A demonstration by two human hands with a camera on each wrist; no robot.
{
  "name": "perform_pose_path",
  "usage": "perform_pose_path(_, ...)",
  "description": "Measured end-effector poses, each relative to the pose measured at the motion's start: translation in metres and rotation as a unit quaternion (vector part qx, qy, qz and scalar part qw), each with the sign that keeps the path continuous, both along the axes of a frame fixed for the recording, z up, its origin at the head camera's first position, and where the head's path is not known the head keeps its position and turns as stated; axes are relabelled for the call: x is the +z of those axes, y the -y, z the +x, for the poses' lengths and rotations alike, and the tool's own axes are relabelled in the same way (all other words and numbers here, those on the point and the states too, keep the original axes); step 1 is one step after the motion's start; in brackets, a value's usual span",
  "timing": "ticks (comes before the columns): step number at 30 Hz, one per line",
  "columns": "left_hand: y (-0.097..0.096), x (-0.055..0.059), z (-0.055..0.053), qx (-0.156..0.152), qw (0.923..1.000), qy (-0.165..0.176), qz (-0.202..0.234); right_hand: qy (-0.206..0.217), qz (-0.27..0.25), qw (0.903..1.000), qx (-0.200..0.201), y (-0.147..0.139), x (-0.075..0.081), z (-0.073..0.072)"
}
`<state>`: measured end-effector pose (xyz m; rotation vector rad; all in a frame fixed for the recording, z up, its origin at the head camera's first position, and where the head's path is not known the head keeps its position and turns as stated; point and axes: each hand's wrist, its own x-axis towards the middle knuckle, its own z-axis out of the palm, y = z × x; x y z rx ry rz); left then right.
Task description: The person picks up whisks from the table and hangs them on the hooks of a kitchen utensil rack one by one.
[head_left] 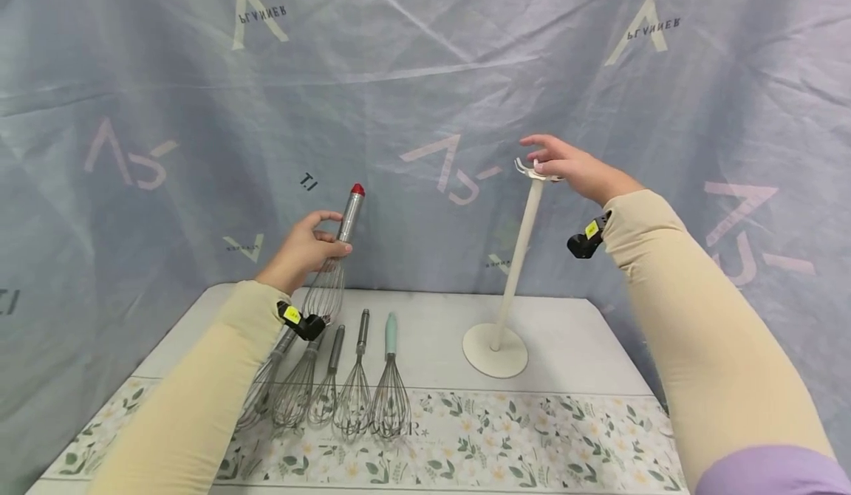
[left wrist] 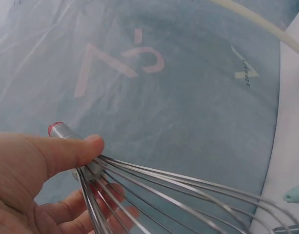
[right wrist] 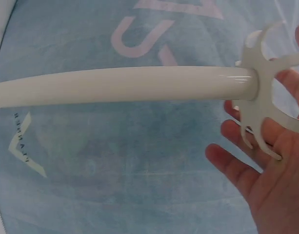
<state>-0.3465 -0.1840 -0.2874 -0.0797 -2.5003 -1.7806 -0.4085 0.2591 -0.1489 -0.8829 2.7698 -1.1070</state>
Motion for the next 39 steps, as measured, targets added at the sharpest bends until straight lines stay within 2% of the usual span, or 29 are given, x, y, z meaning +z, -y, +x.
perform_pose_path(8, -0.017, 0.009, 0.001, -0.02, 0.9994, -0.027, -0.002, 0.013, 0.003, 0.9998, 0.016, -0.009, 0.001, 0.003)
perform_pose_path(19, -0.043, 0.019, -0.001, -0.046, 0.9972, -0.059, -0.001, 0.019, 0.03, 0.9994, 0.003, -0.011, 0.004, 0.007)
perform_pose_path(24, -0.052, 0.025, -0.002, -0.055, 0.996, -0.07, 0.001, 0.002, 0.043, 0.9991, 0.003, -0.012, 0.004, 0.01)
perform_pose_path(31, -0.072, 0.039, -0.001, -0.066, 0.9943, -0.084, 0.001, -0.017, 0.05, 0.9986, -0.002, -0.011, 0.003, 0.013)
perform_pose_path(39, -0.097, 0.049, -0.011, -0.073, 0.9925, -0.096, -0.013, -0.031, 0.036, 0.9988, -0.009, -0.012, 0.0, 0.013)
